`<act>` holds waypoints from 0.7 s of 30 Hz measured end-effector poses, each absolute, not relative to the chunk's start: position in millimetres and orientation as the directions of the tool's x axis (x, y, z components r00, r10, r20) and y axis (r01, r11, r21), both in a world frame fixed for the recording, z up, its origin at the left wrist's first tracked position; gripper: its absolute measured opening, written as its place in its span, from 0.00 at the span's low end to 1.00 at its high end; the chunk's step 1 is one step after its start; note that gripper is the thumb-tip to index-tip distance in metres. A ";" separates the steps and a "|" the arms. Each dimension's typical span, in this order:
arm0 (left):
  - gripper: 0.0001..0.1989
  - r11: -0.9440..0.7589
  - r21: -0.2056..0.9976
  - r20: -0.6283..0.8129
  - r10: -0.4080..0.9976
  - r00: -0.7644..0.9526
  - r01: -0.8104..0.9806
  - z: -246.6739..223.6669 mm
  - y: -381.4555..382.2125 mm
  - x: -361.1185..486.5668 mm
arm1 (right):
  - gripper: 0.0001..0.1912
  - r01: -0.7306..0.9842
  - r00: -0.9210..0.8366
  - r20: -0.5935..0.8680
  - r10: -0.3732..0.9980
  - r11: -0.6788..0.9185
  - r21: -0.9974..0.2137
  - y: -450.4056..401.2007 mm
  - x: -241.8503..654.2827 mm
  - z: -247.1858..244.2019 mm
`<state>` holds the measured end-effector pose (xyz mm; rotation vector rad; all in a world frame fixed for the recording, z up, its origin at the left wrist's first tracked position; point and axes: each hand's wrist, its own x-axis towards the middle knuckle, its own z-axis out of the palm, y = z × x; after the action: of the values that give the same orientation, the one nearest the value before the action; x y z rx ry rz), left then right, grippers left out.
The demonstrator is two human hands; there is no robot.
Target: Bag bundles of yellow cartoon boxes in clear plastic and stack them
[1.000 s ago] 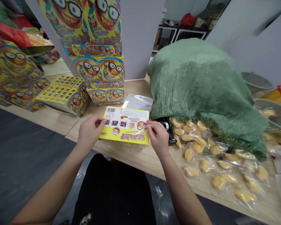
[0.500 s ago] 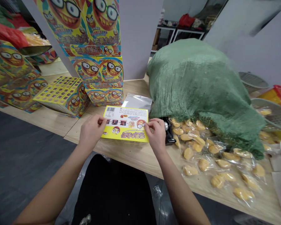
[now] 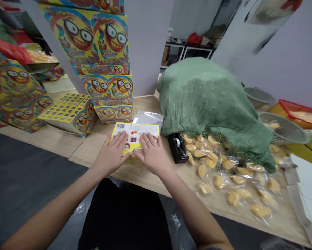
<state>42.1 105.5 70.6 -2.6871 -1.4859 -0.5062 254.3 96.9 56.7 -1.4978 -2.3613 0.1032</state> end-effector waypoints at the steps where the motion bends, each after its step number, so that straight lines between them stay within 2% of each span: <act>1: 0.33 -0.513 0.140 0.284 0.840 0.462 0.847 62.7 103.3 36.4 | 0.32 0.887 -0.363 0.203 0.909 0.404 -0.224 94.8 257.9 56.1; 3: 0.37 -0.433 0.214 0.251 0.891 0.379 0.875 44.6 99.7 15.2 | 0.33 0.915 -0.284 0.145 0.948 0.313 -0.254 89.9 276.9 49.6; 6: 0.41 -0.202 0.485 0.140 0.978 0.152 0.851 11.4 95.4 -21.8 | 0.35 0.893 -0.077 0.108 0.991 0.117 -0.435 81.5 309.9 31.0; 8: 0.43 -0.092 0.699 0.091 0.995 0.039 0.709 -13.6 94.1 -34.1 | 0.36 0.792 0.048 0.125 0.991 0.038 -0.610 77.0 315.6 14.8; 10: 0.45 -0.114 0.853 0.112 0.993 0.036 0.510 -36.5 95.1 -31.3 | 0.40 0.623 0.060 0.150 0.987 0.080 -0.778 74.6 303.8 -1.9; 11: 0.47 -0.142 0.893 0.127 0.990 0.064 0.427 -45.2 96.2 -25.4 | 0.44 0.518 0.034 0.146 0.989 0.107 -0.848 74.3 293.8 -9.2; 13: 0.44 -0.158 0.923 0.118 0.984 0.132 0.351 -53.1 97.6 -10.5 | 0.48 0.325 0.012 0.095 0.995 0.086 -0.942 74.9 274.2 -18.2; 15: 0.35 -0.167 0.906 0.103 0.979 0.178 0.390 -45.0 95.1 -0.2 | 0.46 0.234 0.059 0.018 0.998 0.003 -0.972 76.5 264.7 -15.2; 17: 0.28 -0.193 0.854 0.123 0.977 0.172 0.483 -22.1 88.1 -0.6 | 0.38 0.270 0.121 -0.053 0.991 -0.084 -0.959 78.2 269.2 2.0; 19: 0.26 -0.194 0.812 0.139 0.980 0.141 0.550 8.0 80.3 -11.3 | 0.30 0.310 0.127 -0.142 0.982 -0.176 -0.934 81.3 282.3 28.9; 21: 0.26 -0.160 0.836 0.112 0.986 0.121 0.525 33.1 75.9 -26.2 | 0.30 0.279 0.047 -0.272 0.961 -0.274 -0.920 86.6 294.6 54.8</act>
<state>-26.2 75.9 33.1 -2.7134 -2.2557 -1.4254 294.6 86.6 54.8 -1.6391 -1.2688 1.2594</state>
